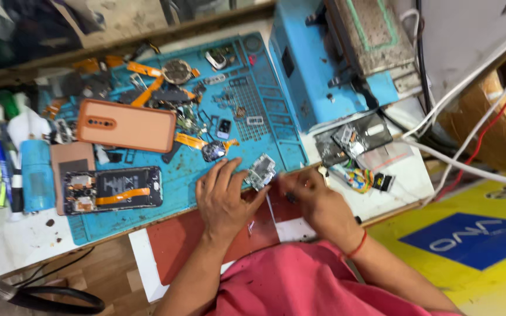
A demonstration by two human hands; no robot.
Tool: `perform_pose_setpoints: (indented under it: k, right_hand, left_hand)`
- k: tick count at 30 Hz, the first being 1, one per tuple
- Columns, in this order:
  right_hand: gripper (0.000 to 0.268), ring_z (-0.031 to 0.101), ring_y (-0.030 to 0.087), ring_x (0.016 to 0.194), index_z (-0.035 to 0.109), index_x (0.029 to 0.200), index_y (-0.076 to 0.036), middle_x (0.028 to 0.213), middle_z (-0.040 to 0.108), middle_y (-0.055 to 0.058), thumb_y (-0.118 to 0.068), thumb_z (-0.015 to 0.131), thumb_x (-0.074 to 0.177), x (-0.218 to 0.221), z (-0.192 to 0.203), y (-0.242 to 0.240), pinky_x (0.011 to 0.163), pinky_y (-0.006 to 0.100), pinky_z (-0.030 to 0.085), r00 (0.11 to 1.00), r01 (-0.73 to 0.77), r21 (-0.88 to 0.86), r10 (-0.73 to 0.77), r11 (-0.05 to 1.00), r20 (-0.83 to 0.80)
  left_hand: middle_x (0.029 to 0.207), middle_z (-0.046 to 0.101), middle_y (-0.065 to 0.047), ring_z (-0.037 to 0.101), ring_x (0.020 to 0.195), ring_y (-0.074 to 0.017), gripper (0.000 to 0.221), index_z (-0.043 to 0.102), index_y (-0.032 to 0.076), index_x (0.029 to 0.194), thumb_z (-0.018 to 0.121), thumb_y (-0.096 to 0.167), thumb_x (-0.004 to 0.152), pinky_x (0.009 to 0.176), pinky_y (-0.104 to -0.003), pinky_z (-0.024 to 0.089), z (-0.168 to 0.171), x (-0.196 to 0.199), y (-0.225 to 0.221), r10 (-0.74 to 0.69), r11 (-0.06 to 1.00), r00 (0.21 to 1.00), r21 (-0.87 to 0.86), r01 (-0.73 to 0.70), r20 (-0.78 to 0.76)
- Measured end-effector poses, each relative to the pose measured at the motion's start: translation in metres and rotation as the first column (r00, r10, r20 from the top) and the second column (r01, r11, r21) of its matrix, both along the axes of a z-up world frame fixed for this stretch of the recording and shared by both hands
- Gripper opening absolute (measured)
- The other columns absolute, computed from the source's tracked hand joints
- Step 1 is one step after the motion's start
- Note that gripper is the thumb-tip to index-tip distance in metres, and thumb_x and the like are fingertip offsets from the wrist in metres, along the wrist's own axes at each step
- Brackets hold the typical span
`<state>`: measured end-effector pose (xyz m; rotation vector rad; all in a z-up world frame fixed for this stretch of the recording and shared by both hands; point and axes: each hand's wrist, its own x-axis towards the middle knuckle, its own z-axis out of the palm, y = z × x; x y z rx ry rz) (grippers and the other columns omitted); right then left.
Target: The person cleans a small circuit board from a mobile phone using a brush, then applies a liquid from a syringe to several points on the board and uses a small tool to press or scrape the components.
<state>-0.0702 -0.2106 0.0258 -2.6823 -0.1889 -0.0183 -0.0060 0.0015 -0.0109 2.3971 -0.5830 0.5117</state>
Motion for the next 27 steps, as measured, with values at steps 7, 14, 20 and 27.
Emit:
perform_pose_setpoints:
  k: [7, 14, 20, 27]
  right_hand:
    - [0.067, 0.068, 0.031, 0.060, 0.063, 0.140, -0.026, 0.109, 0.062, 0.009, 0.003, 0.058, 0.080, -0.007, 0.002, 0.001, 0.053, 0.043, 0.056, 0.997, -0.061, -0.034, 0.059, 0.998, -0.059]
    - [0.065, 0.070, 0.030, 0.067, 0.061, 0.141, -0.027, 0.111, 0.064, 0.006, 0.000, 0.061, 0.082, 0.001, -0.003, 0.004, 0.055, 0.043, 0.057, 1.000, 0.015, 0.065, -0.015, 0.998, -0.005]
    - [0.070, 0.070, 0.030, 0.074, 0.059, 0.145, -0.025, 0.111, 0.065, 0.004, 0.006, 0.055, 0.082, 0.001, -0.018, -0.011, 0.060, 0.042, 0.058, 0.999, 0.048, 0.067, -0.048, 0.997, 0.004]
    - [0.075, 0.068, 0.031, 0.065, 0.059, 0.144, -0.032, 0.108, 0.060, 0.010, 0.004, 0.056, 0.078, -0.012, -0.013, 0.006, 0.059, 0.042, 0.058, 0.986, 0.004, -0.007, -0.005, 1.000, -0.165]
  left_hand:
    - [0.127, 0.068, -0.006, 0.060, 0.124, -0.0278, 0.046, 0.072, 0.010, 0.098, 0.085, 0.049, 0.078, 0.094, -0.047, 0.043, -0.007, 0.000, 0.001, -0.002, 1.000, 1.000, 0.013, 0.002, -0.012]
    - [0.125, 0.068, -0.005, 0.060, 0.122, -0.0278, 0.045, 0.072, 0.011, 0.096, 0.086, 0.046, 0.071, 0.096, -0.048, 0.043, 0.001, 0.004, -0.001, 0.014, 1.000, 1.000, -0.008, -0.014, 0.004]
    - [0.127, 0.068, -0.006, 0.060, 0.123, -0.0284, 0.045, 0.071, 0.010, 0.096, 0.087, 0.045, 0.072, 0.094, -0.049, 0.044, -0.008, -0.006, 0.000, 0.016, 1.000, 1.000, 0.009, -0.016, -0.027]
    - [0.124, 0.068, -0.005, 0.061, 0.121, -0.0280, 0.042, 0.071, 0.012, 0.095, 0.087, 0.042, 0.070, 0.091, -0.048, 0.044, 0.001, 0.003, -0.002, 0.022, 1.000, 1.000, -0.016, -0.022, -0.003]
